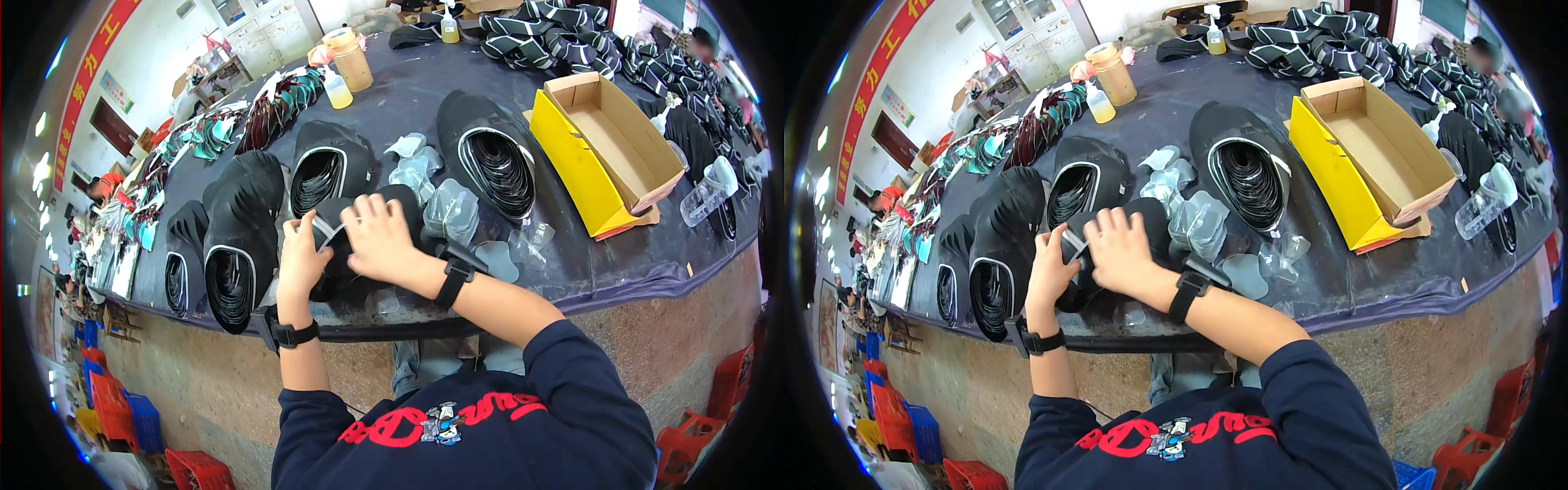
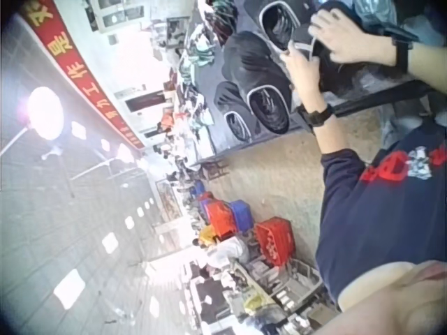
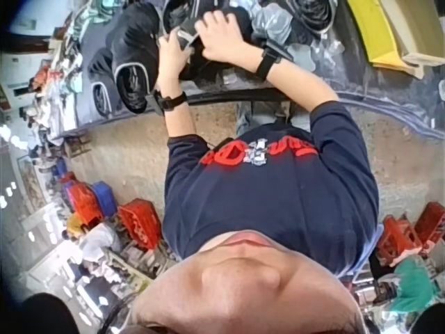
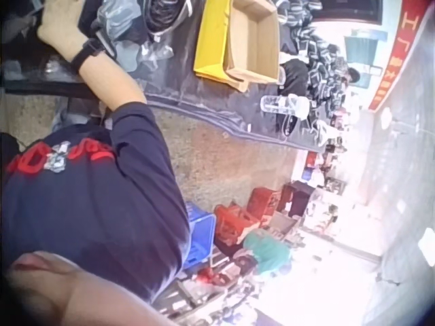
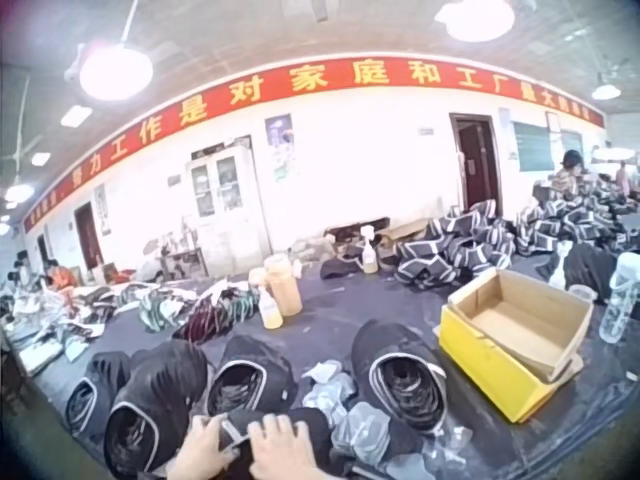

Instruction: Assembling shoe components by peeling and sticking layers together.

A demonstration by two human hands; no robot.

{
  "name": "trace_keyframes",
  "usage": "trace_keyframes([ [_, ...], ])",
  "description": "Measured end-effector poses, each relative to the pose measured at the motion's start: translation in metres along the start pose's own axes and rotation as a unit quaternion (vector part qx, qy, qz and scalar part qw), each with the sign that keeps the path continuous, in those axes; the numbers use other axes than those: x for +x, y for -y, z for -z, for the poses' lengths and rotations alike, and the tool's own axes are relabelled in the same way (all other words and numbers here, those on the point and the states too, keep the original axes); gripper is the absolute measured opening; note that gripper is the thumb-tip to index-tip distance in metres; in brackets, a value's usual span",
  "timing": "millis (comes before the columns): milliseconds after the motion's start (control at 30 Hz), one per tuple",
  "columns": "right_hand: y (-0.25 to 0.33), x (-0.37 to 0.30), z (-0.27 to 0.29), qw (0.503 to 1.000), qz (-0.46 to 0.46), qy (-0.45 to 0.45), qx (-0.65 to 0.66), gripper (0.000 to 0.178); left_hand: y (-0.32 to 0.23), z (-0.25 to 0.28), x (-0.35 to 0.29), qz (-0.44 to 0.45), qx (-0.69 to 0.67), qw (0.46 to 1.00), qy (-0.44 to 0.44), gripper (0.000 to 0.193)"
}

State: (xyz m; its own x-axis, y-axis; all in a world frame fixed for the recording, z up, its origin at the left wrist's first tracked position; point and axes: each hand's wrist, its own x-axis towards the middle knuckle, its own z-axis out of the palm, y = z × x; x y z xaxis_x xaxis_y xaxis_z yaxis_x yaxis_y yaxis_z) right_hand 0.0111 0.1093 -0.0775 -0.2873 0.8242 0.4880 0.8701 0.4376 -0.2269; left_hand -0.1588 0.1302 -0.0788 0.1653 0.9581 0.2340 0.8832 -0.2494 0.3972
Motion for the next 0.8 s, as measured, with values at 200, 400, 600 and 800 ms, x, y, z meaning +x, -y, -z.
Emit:
trace_keyframes([
  [200,-0.035,0.021,-0.021,0.989,-0.091,0.005,-0.117,0.015,-0.022,0.007,-0.016,0.019,0.060,0.986,-0.156,0.036],
  [400,-0.009,0.070,0.006,0.956,-0.026,-0.291,0.032,0.053,-0.009,0.031,0.007,0.172,0.098,0.966,-0.167,0.031],
  [600,0.026,0.031,-0.031,0.991,-0.112,0.034,0.068,0.069,0.063,-0.010,0.061,0.078,-0.090,0.986,-0.117,0.064],
  [800,0.020,-0.049,0.068,0.974,0.105,0.168,0.113,0.034,0.030,-0.003,-0.010,-0.007,-0.286,0.957,0.040,0.107],
])
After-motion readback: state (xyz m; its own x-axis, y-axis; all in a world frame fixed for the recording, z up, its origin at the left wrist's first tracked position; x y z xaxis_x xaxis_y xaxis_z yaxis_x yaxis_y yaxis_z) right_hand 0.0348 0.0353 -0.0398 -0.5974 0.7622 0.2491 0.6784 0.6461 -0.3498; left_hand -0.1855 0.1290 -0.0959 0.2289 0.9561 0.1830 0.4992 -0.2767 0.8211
